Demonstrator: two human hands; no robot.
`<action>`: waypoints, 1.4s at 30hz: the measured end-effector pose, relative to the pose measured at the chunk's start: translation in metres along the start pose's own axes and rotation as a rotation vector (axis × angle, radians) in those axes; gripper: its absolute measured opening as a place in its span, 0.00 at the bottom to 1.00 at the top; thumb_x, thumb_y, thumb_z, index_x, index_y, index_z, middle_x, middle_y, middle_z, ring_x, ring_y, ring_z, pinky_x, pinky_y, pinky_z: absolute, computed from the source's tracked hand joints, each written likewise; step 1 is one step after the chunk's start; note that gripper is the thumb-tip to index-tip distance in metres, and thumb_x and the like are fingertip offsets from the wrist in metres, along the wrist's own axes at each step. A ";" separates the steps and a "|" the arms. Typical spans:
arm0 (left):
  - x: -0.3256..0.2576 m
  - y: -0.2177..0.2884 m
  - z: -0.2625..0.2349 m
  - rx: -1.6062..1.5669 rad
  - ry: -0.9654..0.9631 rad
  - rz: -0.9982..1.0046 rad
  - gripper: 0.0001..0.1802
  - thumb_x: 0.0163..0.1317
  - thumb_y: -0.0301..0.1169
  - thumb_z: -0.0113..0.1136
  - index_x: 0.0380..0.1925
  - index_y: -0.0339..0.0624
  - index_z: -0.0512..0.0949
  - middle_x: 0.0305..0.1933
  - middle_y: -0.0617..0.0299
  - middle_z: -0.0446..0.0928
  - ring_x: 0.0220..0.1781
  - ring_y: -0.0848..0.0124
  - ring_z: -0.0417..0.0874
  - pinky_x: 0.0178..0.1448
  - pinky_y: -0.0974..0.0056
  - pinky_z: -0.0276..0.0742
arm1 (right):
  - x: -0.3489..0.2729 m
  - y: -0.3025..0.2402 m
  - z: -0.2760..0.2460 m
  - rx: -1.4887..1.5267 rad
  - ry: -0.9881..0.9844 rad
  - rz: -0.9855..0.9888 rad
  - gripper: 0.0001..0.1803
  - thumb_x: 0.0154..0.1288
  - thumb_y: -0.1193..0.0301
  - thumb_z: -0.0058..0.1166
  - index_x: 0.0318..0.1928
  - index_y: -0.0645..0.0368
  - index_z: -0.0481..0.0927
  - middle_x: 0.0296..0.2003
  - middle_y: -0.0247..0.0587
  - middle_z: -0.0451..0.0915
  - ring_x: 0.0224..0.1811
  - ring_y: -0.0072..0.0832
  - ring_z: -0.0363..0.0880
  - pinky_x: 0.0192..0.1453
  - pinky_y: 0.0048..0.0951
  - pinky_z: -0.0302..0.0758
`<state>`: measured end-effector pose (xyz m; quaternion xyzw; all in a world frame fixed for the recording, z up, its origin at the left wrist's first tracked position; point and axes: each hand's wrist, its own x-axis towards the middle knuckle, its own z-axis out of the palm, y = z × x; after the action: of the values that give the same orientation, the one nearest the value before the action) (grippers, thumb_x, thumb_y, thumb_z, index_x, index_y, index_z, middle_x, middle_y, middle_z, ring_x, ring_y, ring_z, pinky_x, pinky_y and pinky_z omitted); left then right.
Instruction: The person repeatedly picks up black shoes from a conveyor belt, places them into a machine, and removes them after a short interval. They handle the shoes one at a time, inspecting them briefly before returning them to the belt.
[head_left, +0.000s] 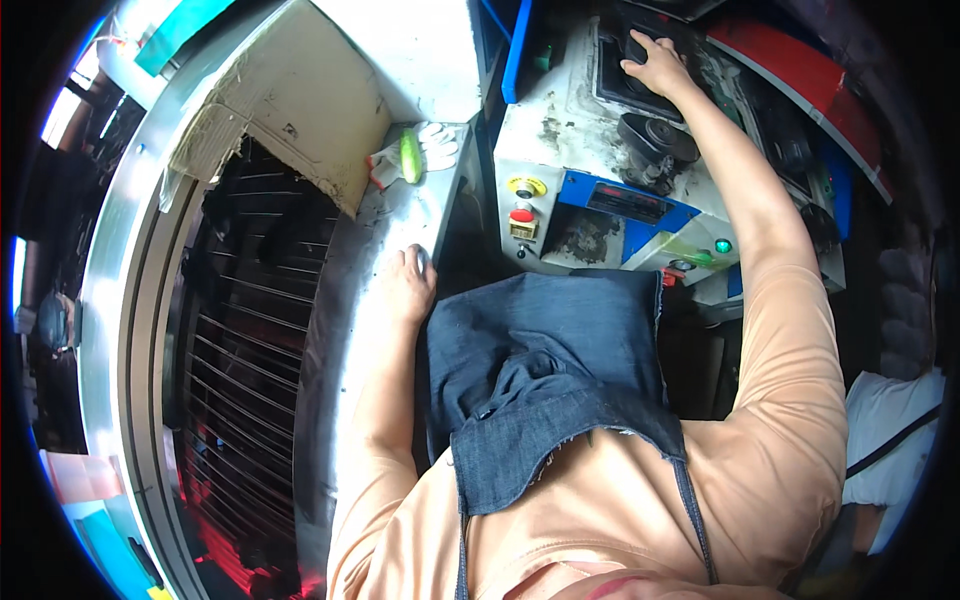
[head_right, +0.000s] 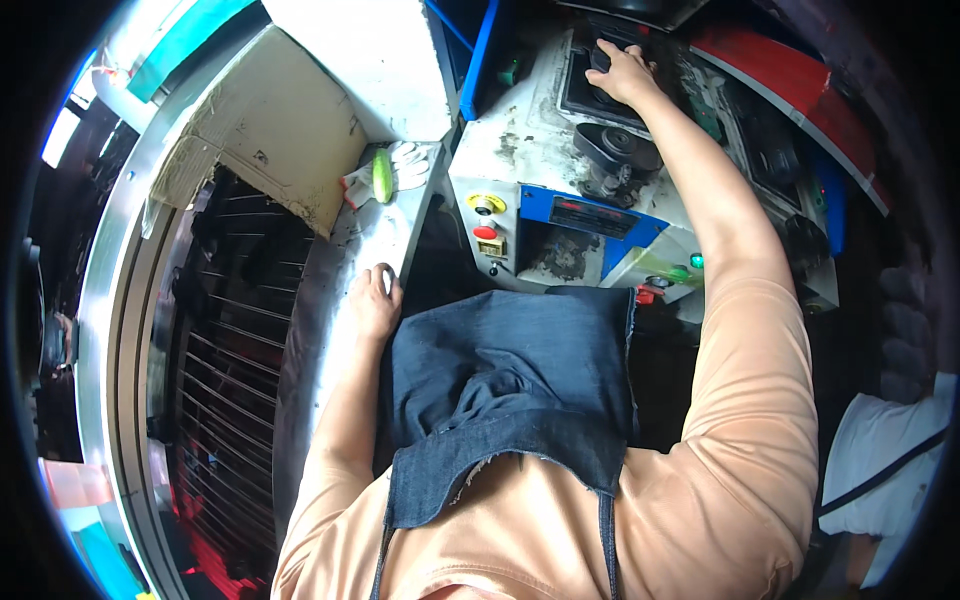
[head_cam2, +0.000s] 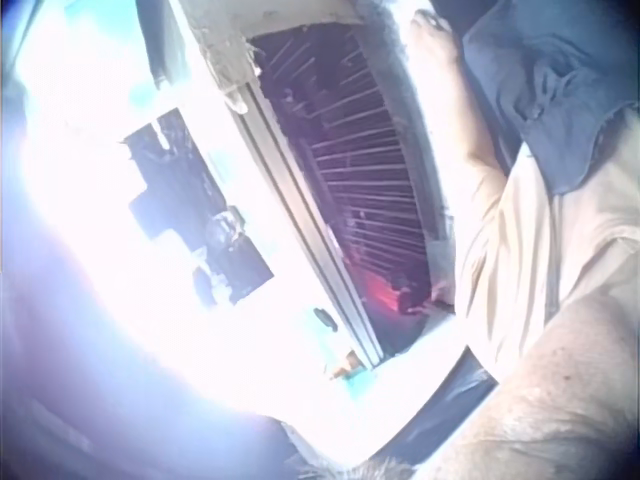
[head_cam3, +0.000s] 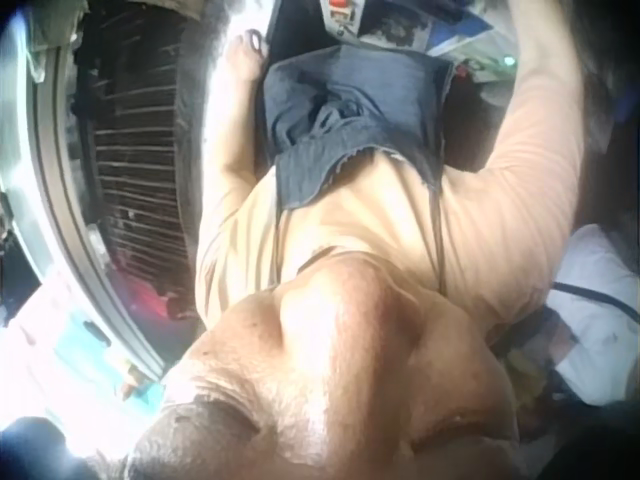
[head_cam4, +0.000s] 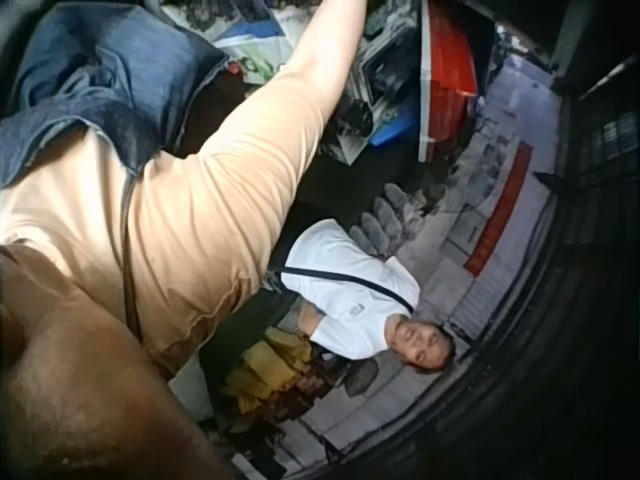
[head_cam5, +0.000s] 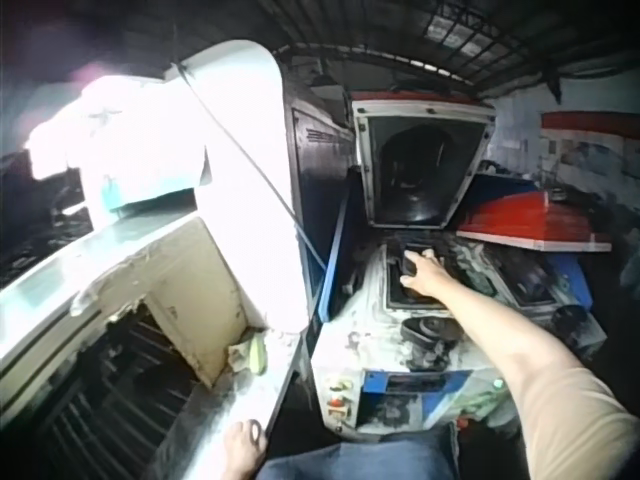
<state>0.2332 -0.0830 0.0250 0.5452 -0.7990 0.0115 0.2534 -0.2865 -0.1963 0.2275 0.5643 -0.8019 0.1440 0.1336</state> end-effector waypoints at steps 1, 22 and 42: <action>0.001 -0.001 0.000 0.011 0.008 0.011 0.14 0.61 0.35 0.61 0.45 0.43 0.77 0.38 0.48 0.77 0.43 0.49 0.79 0.51 0.50 0.73 | 0.001 -0.002 -0.001 -0.023 0.002 0.002 0.44 0.57 0.44 0.61 0.73 0.32 0.61 0.69 0.57 0.62 0.71 0.49 0.64 0.74 0.53 0.57; 0.047 0.113 0.011 -0.609 -0.274 0.300 0.08 0.65 0.29 0.59 0.39 0.37 0.82 0.38 0.48 0.80 0.43 0.48 0.82 0.48 0.54 0.77 | -0.335 0.076 -0.036 0.665 -0.260 0.282 0.10 0.67 0.66 0.57 0.38 0.61 0.83 0.27 0.44 0.84 0.31 0.29 0.84 0.38 0.33 0.77; 0.009 0.061 -0.018 -0.532 -0.221 0.135 0.10 0.68 0.33 0.59 0.36 0.36 0.81 0.32 0.48 0.79 0.33 0.55 0.81 0.42 0.56 0.76 | -0.392 0.064 0.006 0.745 -0.253 0.248 0.10 0.64 0.65 0.60 0.39 0.57 0.85 0.33 0.49 0.85 0.37 0.41 0.85 0.43 0.38 0.79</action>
<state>0.1838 -0.0610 0.0602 0.4030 -0.8313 -0.2410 0.2975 -0.2188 0.1621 0.0690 0.4863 -0.7670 0.3690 -0.1977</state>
